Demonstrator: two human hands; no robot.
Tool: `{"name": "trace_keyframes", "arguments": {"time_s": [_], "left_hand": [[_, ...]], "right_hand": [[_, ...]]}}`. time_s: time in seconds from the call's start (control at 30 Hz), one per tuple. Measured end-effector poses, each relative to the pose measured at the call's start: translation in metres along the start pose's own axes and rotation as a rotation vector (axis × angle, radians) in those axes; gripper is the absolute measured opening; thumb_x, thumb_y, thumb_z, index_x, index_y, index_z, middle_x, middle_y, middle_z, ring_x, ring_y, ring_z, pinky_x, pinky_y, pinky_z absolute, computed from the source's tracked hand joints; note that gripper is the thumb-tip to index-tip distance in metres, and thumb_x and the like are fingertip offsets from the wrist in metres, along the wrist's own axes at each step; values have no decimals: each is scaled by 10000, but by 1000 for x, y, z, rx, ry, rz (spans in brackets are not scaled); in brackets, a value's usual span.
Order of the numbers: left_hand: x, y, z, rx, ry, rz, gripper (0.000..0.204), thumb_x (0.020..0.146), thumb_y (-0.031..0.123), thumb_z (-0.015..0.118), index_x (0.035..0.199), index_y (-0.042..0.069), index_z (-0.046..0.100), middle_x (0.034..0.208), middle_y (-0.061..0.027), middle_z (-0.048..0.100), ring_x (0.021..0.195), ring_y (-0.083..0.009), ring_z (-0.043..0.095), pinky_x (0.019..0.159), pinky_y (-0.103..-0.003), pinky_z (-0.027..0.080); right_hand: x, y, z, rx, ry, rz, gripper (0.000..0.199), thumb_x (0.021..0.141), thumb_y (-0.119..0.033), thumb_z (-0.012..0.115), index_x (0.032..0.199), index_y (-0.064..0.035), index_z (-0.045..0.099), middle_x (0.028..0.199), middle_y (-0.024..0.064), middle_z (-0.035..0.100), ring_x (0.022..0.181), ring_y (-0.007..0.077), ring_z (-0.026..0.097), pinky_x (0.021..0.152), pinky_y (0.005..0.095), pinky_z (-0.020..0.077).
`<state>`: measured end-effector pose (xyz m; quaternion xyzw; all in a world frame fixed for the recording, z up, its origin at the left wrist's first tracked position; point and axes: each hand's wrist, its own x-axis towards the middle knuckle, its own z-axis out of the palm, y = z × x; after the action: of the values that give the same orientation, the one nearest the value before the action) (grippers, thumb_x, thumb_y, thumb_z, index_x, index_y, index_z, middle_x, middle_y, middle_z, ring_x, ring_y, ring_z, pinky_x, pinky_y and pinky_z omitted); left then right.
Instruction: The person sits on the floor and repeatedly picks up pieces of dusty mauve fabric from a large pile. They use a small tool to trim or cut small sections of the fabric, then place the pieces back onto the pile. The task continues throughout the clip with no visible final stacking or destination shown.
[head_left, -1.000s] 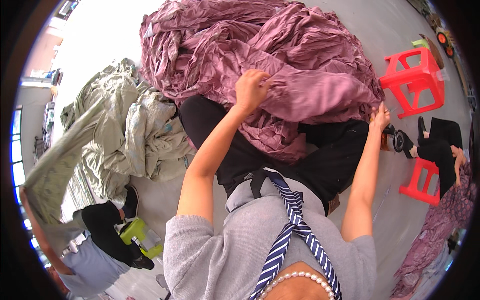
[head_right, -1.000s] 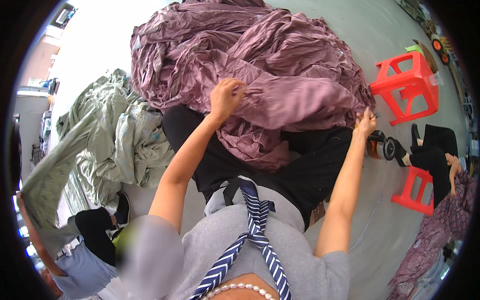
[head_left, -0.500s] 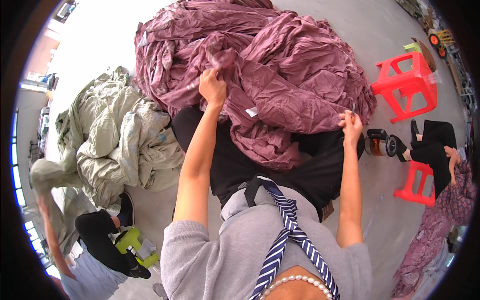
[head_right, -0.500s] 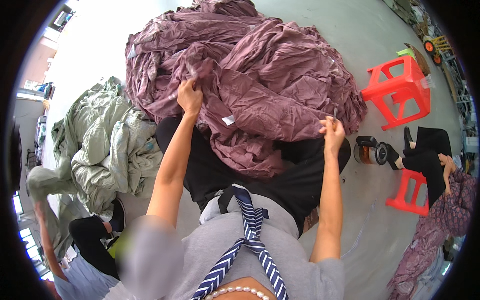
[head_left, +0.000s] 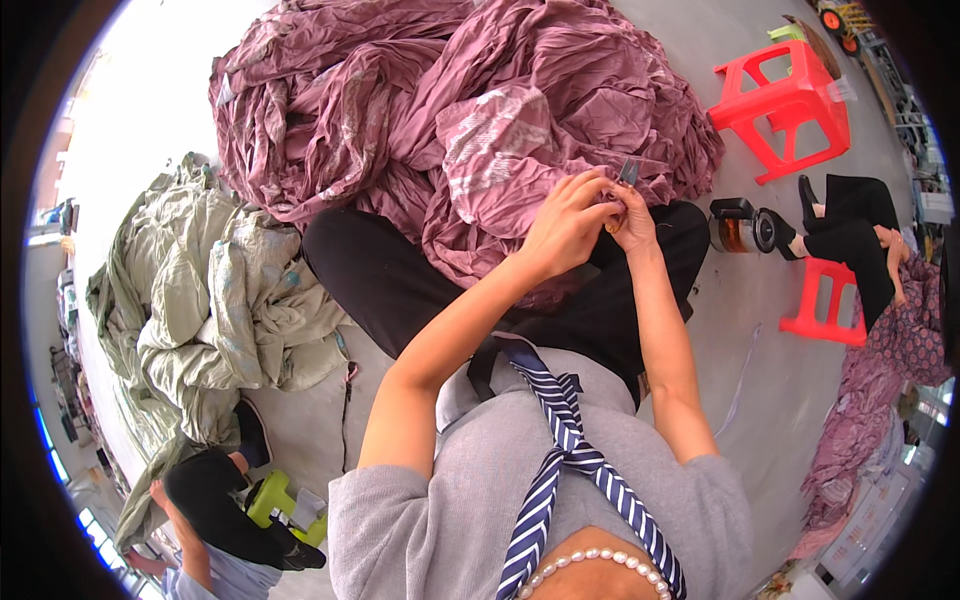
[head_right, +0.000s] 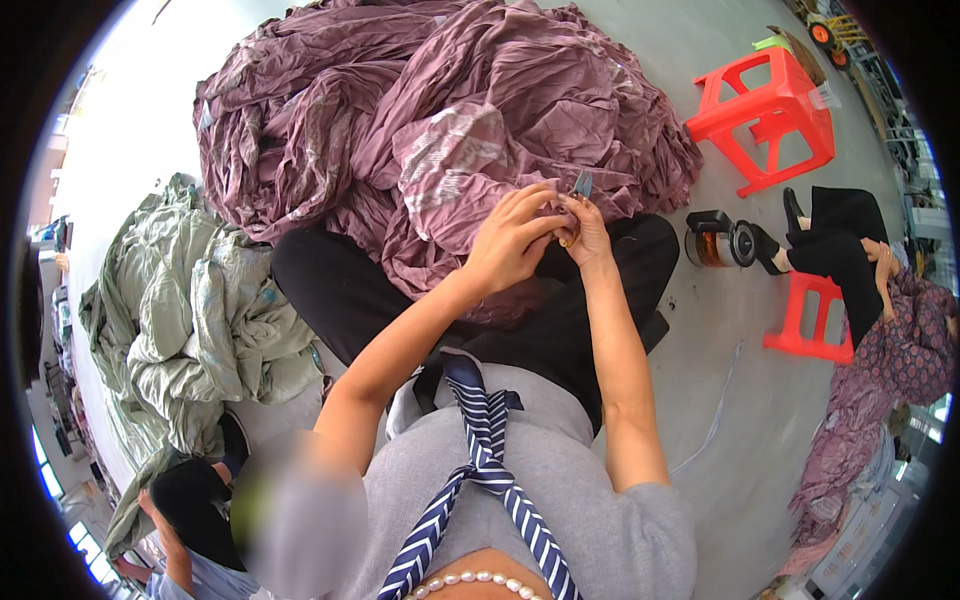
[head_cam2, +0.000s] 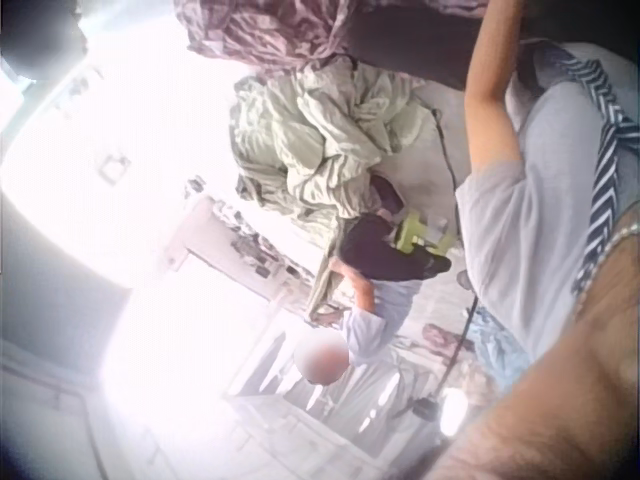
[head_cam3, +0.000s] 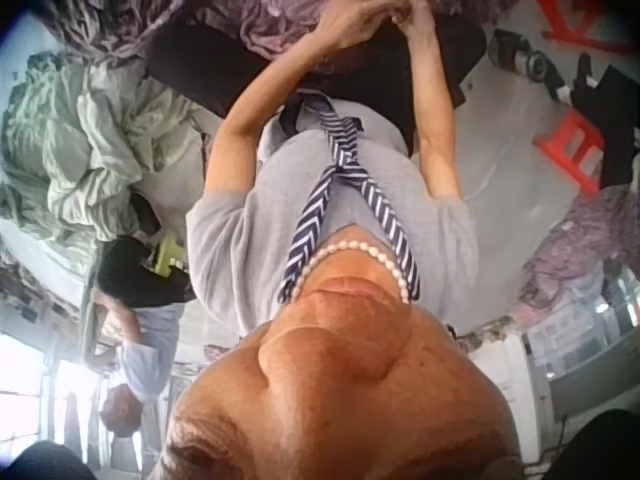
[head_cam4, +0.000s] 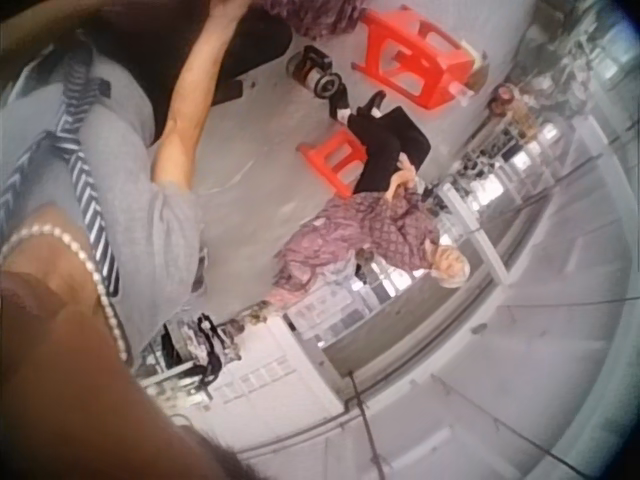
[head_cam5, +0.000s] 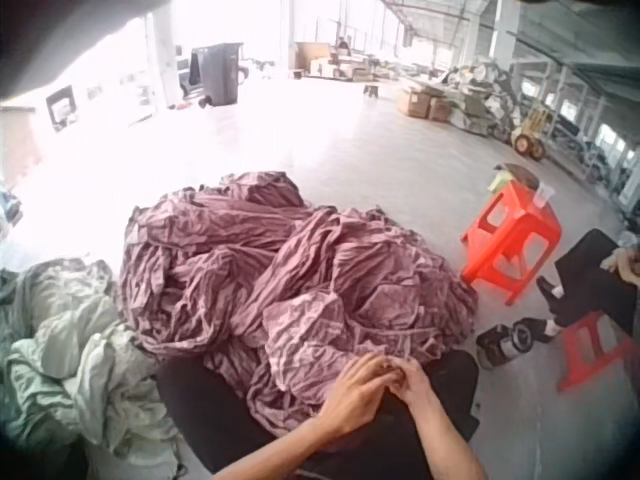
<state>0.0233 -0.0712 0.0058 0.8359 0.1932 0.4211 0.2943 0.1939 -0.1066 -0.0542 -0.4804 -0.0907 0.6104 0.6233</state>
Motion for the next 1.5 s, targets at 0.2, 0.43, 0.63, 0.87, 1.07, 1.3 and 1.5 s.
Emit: {"name": "trace_keyframes", "arguments": {"time_s": [0.2,0.43,0.63,0.87,1.07,1.3,1.5], "left_hand": [[-40,-51,-32,377,404,-380,394,694,86,687,1074,76,587,1210,-181,496,1147,-341,465,964,-417,363],[-26,-81,-22,-194,74,-827,383,705,118,619,1080,46,598,956,-150,652,838,-263,634,759,-354,483],[-14,-20,10,-360,-149,-576,414,694,55,585,1107,39,583,1001,-168,617,946,-260,598,841,-328,453],[-47,-8,-11,-51,11,-391,356,717,27,576,1072,57,577,1099,-151,558,1044,-311,530,883,-366,428],[-143,-36,20,315,-626,-315,345,695,231,660,1010,93,628,1076,-125,557,1108,-303,462,956,-423,333],[-119,-38,9,206,-423,-274,459,703,311,680,1086,77,584,1141,-144,534,1150,-304,439,957,-429,329],[-120,-70,25,565,-880,-490,823,565,484,725,1232,65,488,1002,-158,625,1004,-327,571,992,-498,282]], "right_hand": [[4,4,-15,-93,42,-24,86,811,-106,641,814,-147,565,657,-60,552,491,36,487,376,176,297],[-20,4,-5,-397,83,-69,198,812,-266,676,878,-134,544,711,-87,504,566,-1,443,438,154,288],[-36,22,5,-42,-94,133,326,790,-314,676,1015,-110,557,844,-36,576,622,46,507,430,182,329],[44,-109,4,62,98,-252,296,764,-121,599,1051,-50,573,1023,85,612,913,215,613,715,312,533],[138,-175,-14,-1145,183,-637,482,657,-393,755,868,21,627,737,33,631,596,110,551,596,269,448],[72,-63,-78,-533,596,-391,237,709,-230,748,778,-65,591,634,-32,523,472,54,473,404,196,318],[1,25,-27,-571,250,-585,116,839,-138,588,854,-23,581,744,61,652,563,76,561,530,214,458]]}}
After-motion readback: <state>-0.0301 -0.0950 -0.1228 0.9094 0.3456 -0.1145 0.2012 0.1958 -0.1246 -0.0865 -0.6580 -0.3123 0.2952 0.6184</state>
